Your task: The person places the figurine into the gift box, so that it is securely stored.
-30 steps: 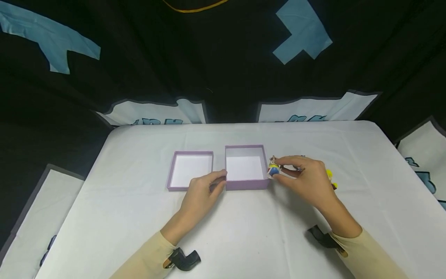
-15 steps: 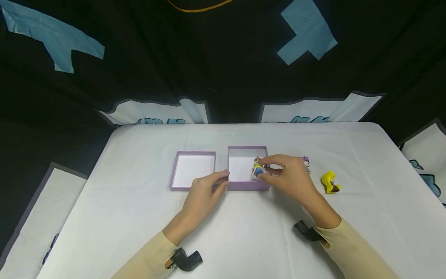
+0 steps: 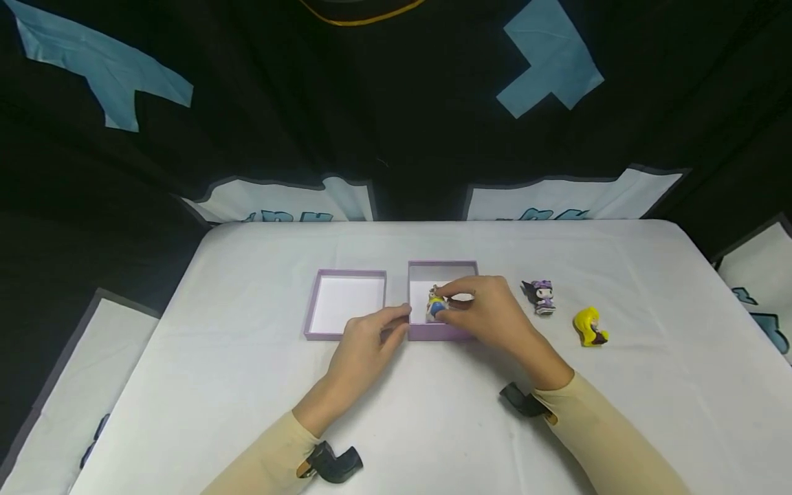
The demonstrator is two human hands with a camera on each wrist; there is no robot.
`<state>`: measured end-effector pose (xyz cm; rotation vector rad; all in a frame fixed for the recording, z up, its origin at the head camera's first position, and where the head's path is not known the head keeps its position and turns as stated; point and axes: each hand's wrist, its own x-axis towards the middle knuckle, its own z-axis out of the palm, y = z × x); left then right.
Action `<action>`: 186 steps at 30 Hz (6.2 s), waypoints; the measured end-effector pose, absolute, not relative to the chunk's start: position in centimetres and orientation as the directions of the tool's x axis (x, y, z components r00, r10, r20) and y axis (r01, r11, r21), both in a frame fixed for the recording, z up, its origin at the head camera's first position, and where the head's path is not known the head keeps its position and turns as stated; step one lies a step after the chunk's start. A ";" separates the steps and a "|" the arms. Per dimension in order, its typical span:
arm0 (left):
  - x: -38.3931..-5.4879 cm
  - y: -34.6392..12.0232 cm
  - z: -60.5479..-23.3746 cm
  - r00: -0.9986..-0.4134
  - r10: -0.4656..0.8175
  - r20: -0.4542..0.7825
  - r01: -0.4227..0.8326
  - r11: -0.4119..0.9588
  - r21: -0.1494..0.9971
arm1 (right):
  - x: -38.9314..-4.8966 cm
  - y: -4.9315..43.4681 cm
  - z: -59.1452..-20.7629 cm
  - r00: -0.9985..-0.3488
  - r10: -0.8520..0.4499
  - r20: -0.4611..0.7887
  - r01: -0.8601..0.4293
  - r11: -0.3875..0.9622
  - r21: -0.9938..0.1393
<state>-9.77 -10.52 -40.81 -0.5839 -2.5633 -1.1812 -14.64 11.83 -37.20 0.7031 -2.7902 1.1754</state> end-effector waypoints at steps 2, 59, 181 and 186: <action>-9.8 -10.5 -40.8 -0.886 0.251 0.390 0.460 0.589 0.665 | -15.0 11.6 -37.2 -0.899 -0.402 0.172 -0.406 0.621 -0.671; -9.5 -10.2 -40.7 -0.877 0.252 0.409 0.474 0.593 0.651 | -15.1 17.3 -35.3 -0.919 -0.377 0.118 -0.293 0.450 -0.843; -9.3 -10.1 -40.8 -0.882 0.253 0.397 0.465 0.596 0.654 | -17.4 12.5 -36.2 -0.870 -0.486 0.081 -0.468 0.763 -0.446; -9.3 -10.1 -40.7 -0.867 0.267 0.422 0.491 0.608 0.624 | -17.8 12.0 -36.6 -0.853 -0.510 0.110 -0.507 0.761 -0.404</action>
